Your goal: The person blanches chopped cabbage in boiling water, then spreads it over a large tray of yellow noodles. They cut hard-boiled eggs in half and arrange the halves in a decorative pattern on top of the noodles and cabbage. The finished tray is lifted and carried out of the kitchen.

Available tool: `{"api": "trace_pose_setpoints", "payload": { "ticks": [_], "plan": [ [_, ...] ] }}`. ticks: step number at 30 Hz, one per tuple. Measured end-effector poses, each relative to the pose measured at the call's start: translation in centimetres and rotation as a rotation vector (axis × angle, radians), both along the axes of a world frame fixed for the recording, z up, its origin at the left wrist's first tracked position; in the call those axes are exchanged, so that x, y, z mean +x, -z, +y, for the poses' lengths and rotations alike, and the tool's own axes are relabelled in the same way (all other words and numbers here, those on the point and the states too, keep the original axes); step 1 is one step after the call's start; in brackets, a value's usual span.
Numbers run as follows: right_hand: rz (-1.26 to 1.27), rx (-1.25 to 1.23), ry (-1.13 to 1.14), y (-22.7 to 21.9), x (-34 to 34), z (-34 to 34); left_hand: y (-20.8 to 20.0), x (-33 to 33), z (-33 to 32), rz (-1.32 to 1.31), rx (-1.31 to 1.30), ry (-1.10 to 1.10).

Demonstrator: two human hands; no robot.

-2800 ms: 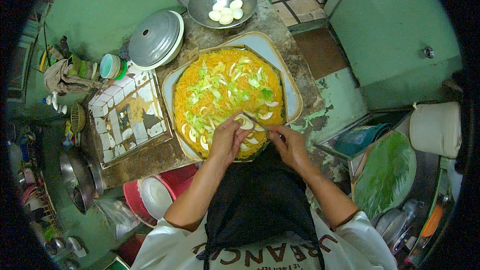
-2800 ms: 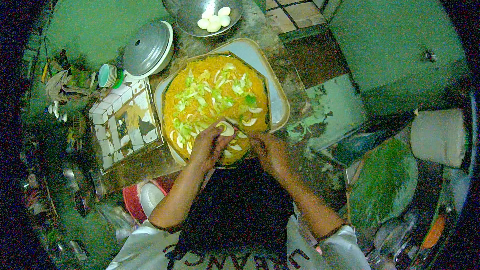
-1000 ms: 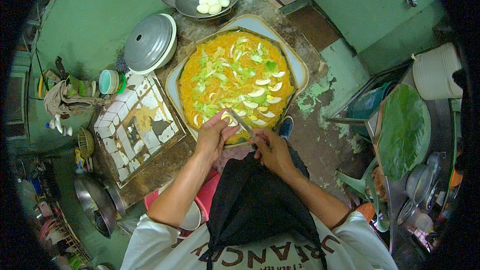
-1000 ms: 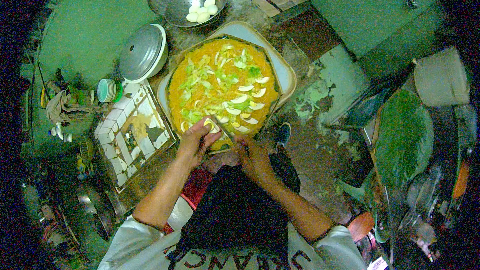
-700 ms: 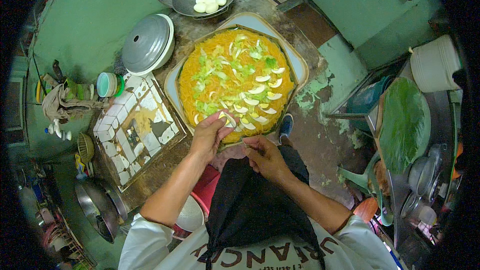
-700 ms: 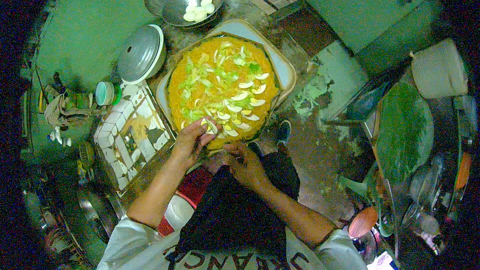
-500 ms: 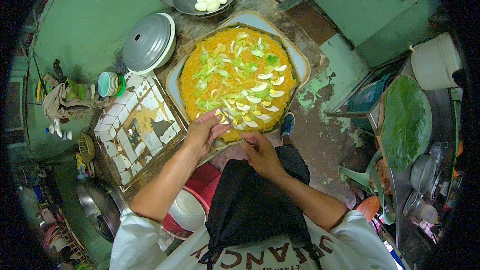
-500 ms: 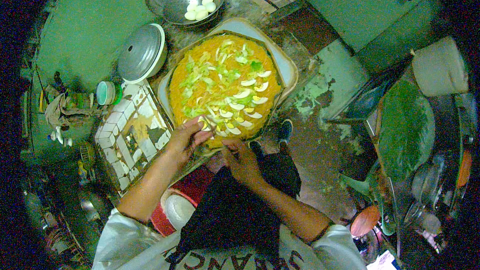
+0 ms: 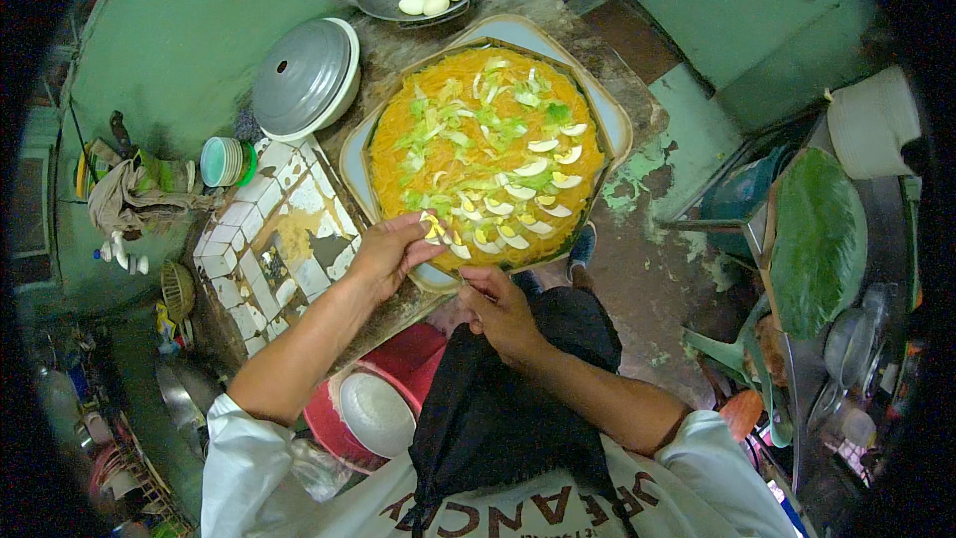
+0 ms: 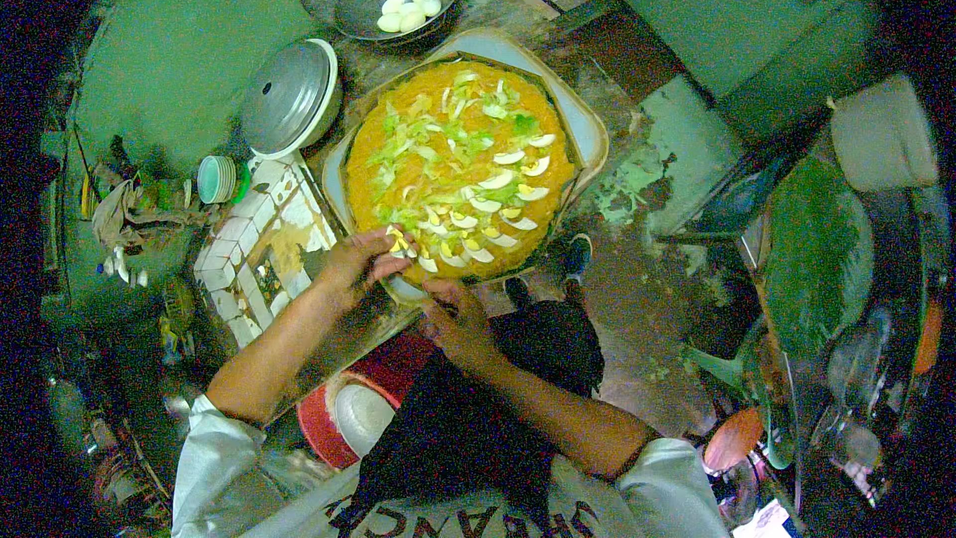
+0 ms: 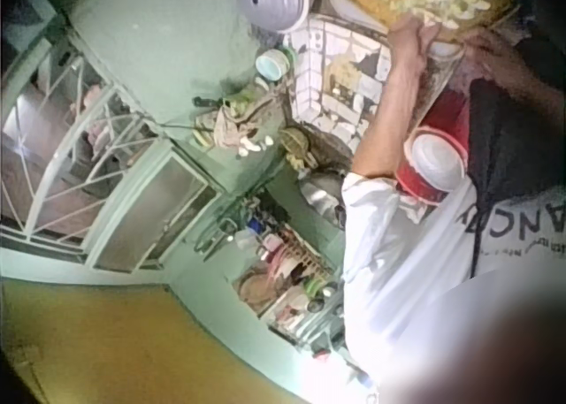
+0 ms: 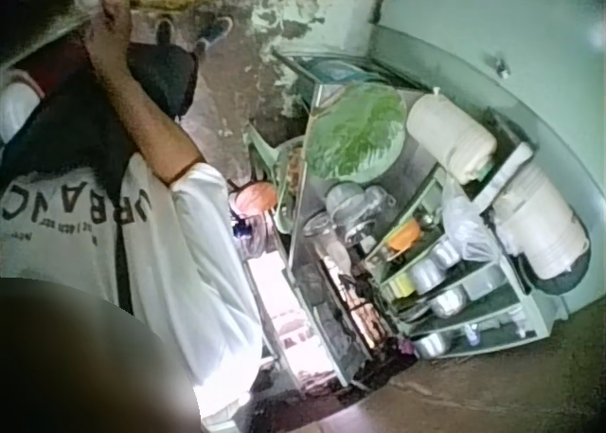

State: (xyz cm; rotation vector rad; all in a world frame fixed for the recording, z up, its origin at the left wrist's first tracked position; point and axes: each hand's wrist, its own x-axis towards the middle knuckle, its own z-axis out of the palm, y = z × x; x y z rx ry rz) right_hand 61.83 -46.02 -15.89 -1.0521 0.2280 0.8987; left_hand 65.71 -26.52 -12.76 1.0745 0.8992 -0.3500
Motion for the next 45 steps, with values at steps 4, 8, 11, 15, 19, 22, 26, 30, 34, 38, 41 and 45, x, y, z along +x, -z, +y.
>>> {"api": "trace_pose_setpoints", "payload": {
  "ticks": [4, 8, 11, 15, 19, 22, 26, 30, 34, 38, 41, 45],
  "plan": [
    [0.112, -0.02, 0.059, -0.5, 0.3, 2.4, 0.4, 1.0, 0.6, -0.028, 0.095, 0.011],
    [0.268, 0.103, 0.173, -2.4, 0.1, 2.6, 0.5, 1.2, 0.3, -0.041, 0.218, 0.077],
    [0.192, 0.108, 0.104, -2.6, -0.6, 2.3, 0.0, 1.1, 0.9, -0.04, 0.2, 0.136],
    [0.115, 0.156, 0.078, -0.7, -1.1, 3.6, -0.6, 1.5, 2.7, 0.017, 0.111, 0.149],
    [0.183, 0.113, 0.172, -0.1, -1.2, 6.4, 0.0, 2.1, 3.7, 0.064, 0.153, 0.057],
    [0.29, 0.17, 0.307, -0.9, 0.1, 7.9, 1.0, 2.1, 3.4, 0.016, 0.297, 0.02],
    [0.3, 0.243, 0.262, -2.0, 1.3, 6.6, 1.0, 2.0, 3.3, -0.021, 0.323, 0.08],
    [0.052, 0.138, 0.029, -2.0, 0.7, 3.5, -0.6, 1.1, 2.5, -0.044, 0.223, 0.033],
    [-0.313, -0.052, -0.073, -0.2, 1.9, 0.2, -1.5, 1.7, 0.4, -0.095, -0.069, -0.037],
    [-0.664, -0.348, -0.127, 1.2, 5.6, -4.4, 0.3, 3.6, -3.2, -0.072, -0.185, -0.144],
    [-0.631, -0.46, -0.194, 1.1, 8.4, -6.2, 2.2, 5.3, -5.0, -0.092, -0.236, -0.227],
    [-0.265, -0.327, -0.144, -0.3, 11.0, -5.6, 2.9, 6.3, -5.9, -0.17, -0.215, -0.224]
  ]
}}
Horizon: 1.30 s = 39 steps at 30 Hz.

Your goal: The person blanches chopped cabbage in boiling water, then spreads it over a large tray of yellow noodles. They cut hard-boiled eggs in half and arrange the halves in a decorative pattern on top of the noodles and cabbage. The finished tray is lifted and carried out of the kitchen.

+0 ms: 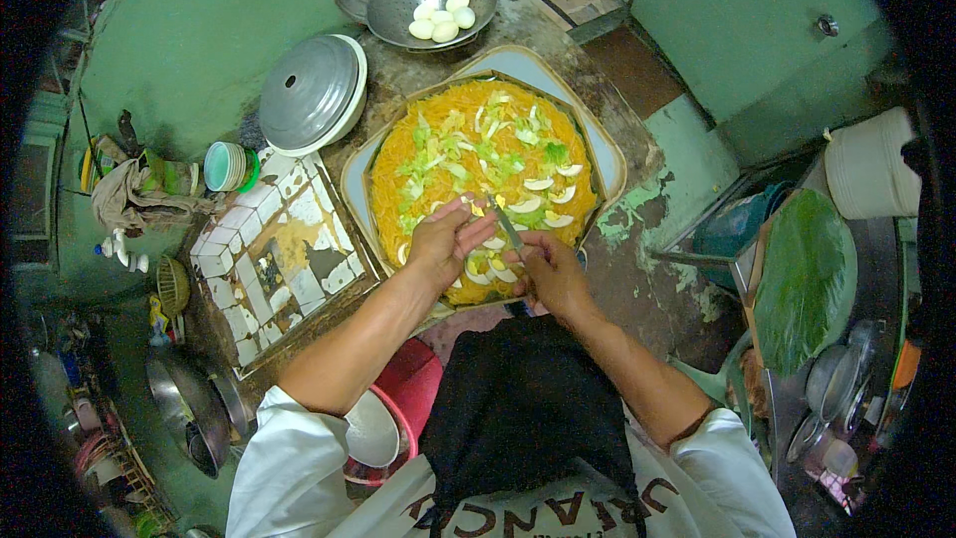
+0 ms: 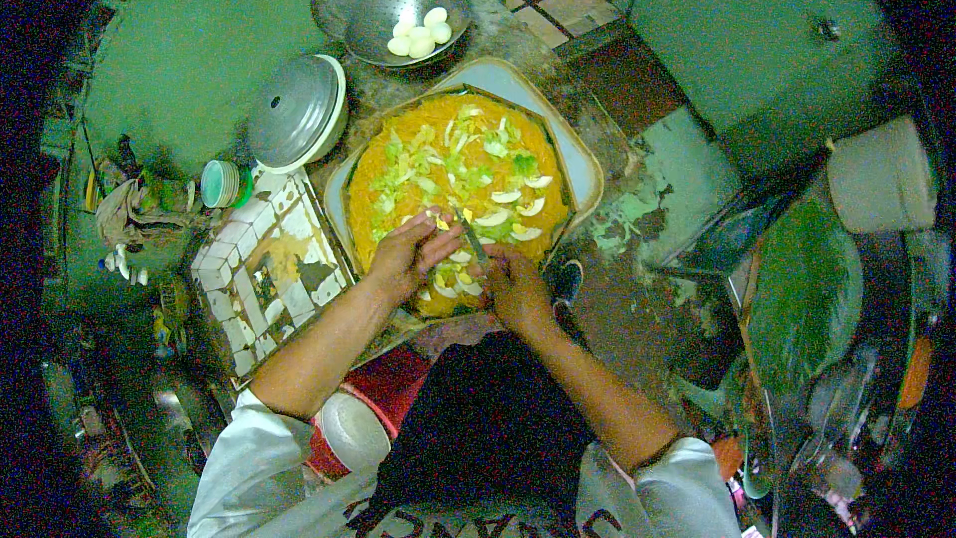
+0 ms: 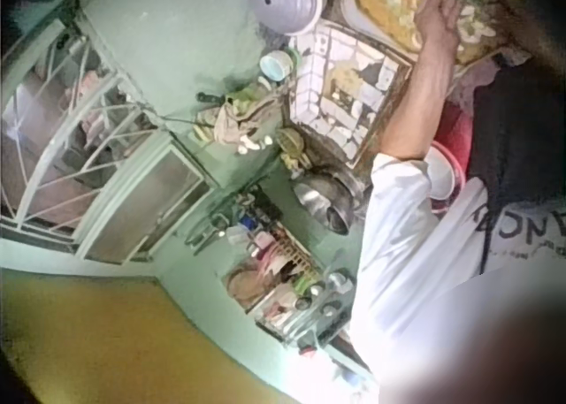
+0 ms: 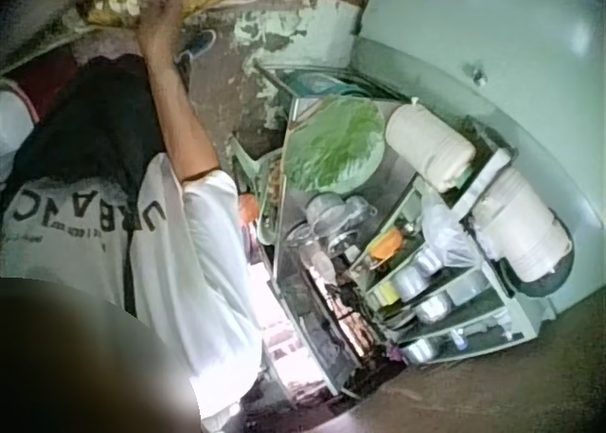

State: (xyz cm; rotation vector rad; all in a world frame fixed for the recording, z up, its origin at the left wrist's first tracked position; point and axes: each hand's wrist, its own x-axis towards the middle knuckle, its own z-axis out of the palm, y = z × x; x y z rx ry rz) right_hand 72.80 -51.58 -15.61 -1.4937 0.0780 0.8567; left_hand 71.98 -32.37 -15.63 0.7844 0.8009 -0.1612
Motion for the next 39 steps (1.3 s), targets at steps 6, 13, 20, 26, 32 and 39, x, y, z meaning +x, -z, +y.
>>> {"api": "trace_pose_setpoints", "payload": {
  "ticks": [6, 13, 20, 26, 32, 39],
  "plan": [
    [0.202, 0.134, -0.038, -3.1, 0.4, -1.7, -1.6, -0.8, -0.3, 0.115, 0.345, 0.11],
    [0.133, 0.117, -0.06, -2.9, 4.7, -3.9, -0.9, -0.2, -0.4, 0.087, 1.355, 0.389],
    [-0.133, -0.036, 0.005, -3.1, 6.6, -8.3, -2.3, 0.2, 2.5, 0.054, 1.585, 0.26],
    [0.084, 0.059, 0.37, 0.1, 2.6, -10.0, -0.5, 2.9, 11.8, 0.087, 1.563, 0.126],
    [0.248, 0.182, 0.505, 1.5, -1.7, -8.2, 1.5, 6.1, 14.3, 0.098, 1.366, 0.264],
    [0.022, 0.158, 0.556, 2.2, -3.4, -5.1, 4.0, 7.5, 16.8, 0.102, 1.277, 0.387]
  ]
}}
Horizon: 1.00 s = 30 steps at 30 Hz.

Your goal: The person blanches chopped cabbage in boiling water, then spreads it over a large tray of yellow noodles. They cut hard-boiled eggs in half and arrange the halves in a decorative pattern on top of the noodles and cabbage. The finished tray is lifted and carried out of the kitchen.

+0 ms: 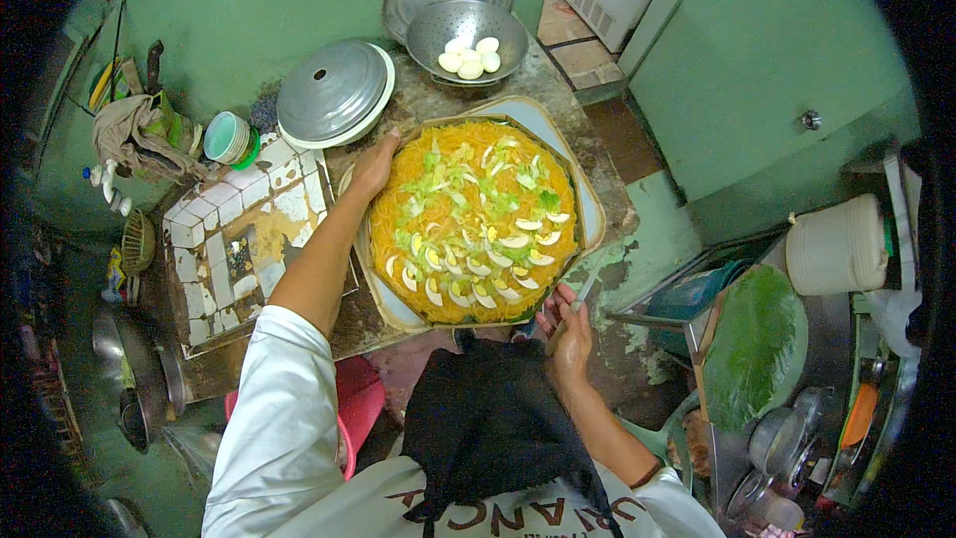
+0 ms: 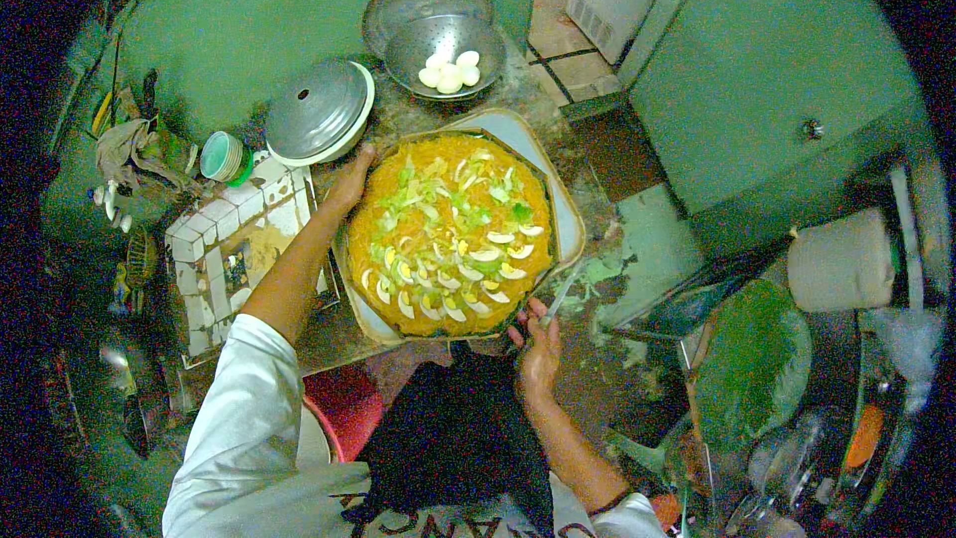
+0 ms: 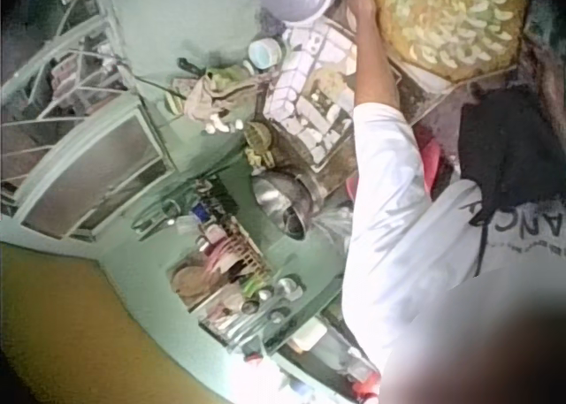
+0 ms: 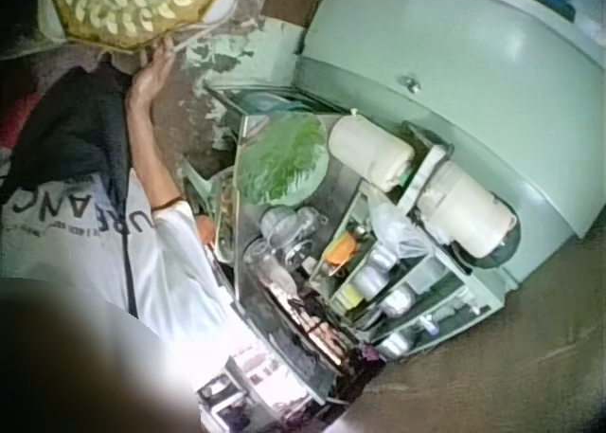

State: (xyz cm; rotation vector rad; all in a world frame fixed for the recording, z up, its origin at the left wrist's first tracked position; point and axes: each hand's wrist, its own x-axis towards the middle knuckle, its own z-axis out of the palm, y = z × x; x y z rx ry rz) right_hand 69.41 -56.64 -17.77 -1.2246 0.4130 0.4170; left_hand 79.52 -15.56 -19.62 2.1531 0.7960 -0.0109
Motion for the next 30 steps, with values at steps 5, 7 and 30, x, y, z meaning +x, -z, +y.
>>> {"api": "trace_pose_setpoints", "payload": {
  "ticks": [5, 7, 30],
  "plan": [
    [-0.145, -0.177, -0.02, 2.3, 3.4, -0.1, 1.6, -3.5, 1.2, -0.023, -0.16, -0.036],
    [-0.283, -0.35, -0.145, 3.1, 7.7, -0.4, 1.7, -7.3, 0.7, -0.04, -0.337, -0.116],
    [-1.359, -0.48, -0.811, -4.3, 26.8, 18.2, -12.8, -14.8, -15.8, 0.093, -0.382, 0.322]
  ]
}}
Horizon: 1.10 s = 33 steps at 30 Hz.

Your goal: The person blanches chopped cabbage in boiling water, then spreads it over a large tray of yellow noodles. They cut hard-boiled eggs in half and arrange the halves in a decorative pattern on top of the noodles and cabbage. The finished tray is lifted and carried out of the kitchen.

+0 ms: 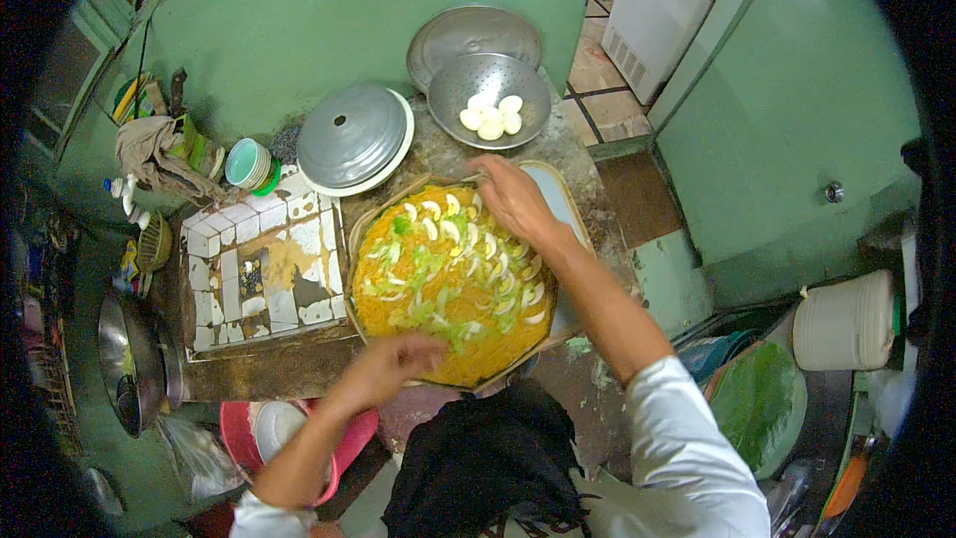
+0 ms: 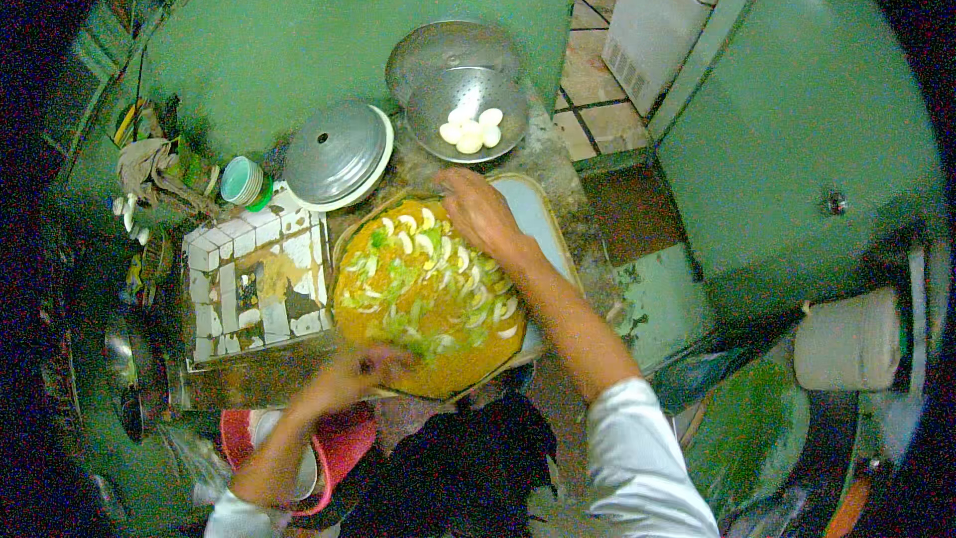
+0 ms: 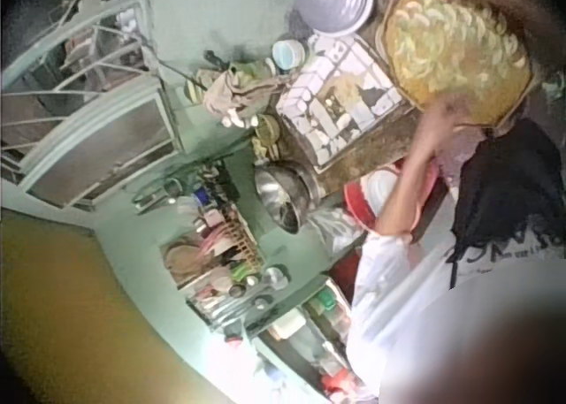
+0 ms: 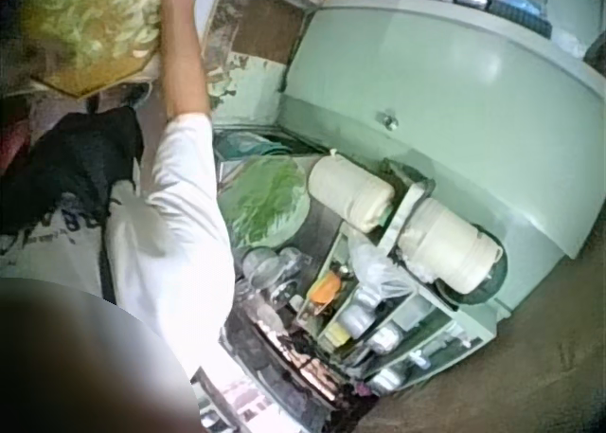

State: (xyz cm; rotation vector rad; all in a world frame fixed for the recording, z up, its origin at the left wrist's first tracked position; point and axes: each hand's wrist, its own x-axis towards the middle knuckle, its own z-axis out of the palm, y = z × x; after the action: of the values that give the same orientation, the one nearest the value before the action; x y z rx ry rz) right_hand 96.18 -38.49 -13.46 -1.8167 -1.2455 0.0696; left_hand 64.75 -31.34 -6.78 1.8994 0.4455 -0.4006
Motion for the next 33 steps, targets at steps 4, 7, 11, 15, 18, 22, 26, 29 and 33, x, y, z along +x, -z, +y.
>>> {"api": "trace_pose_setpoints", "payload": {
  "ticks": [4, 7, 11, 15, 18, 22, 26, 29, 33],
  "plan": [
    [0.287, 0.076, 0.265, 0.2, -0.9, -9.3, -1.5, 13.7, 5.7, -0.375, 0.373, -0.132],
    [0.569, 0.062, 0.444, 2.6, -2.7, -17.7, -0.2, 24.8, 9.1, -0.546, 0.619, -0.029],
    [0.837, 0.042, 0.588, 7.7, -6.0, -27.5, 4.7, 35.5, 11.3, -0.304, 0.885, 0.156],
    [0.934, -0.041, 0.8, 10.7, -9.7, -34.2, 8.7, 39.5, 12.1, -0.125, 1.0, 0.279],
    [1.049, -0.04, 0.833, 10.6, -10.7, -35.8, 9.9, 40.7, 12.3, -0.088, 1.043, 0.261],
    [1.062, -0.157, 0.724, 8.9, -9.0, -34.2, 10.2, 40.7, 12.7, 0.021, 0.933, 0.19],
    [0.932, -0.074, 0.638, 6.2, -6.8, -30.1, 9.2, 38.5, 12.9, -0.158, 0.767, 0.11],
    [0.902, -0.083, 0.548, 2.7, -6.0, -26.7, 6.1, 35.8, 11.9, -0.355, 0.342, -0.042],
    [0.906, -0.066, 0.417, -2.5, -8.4, -20.6, 2.0, 27.5, 5.5, -0.592, -0.506, -0.142]
  ]
}}
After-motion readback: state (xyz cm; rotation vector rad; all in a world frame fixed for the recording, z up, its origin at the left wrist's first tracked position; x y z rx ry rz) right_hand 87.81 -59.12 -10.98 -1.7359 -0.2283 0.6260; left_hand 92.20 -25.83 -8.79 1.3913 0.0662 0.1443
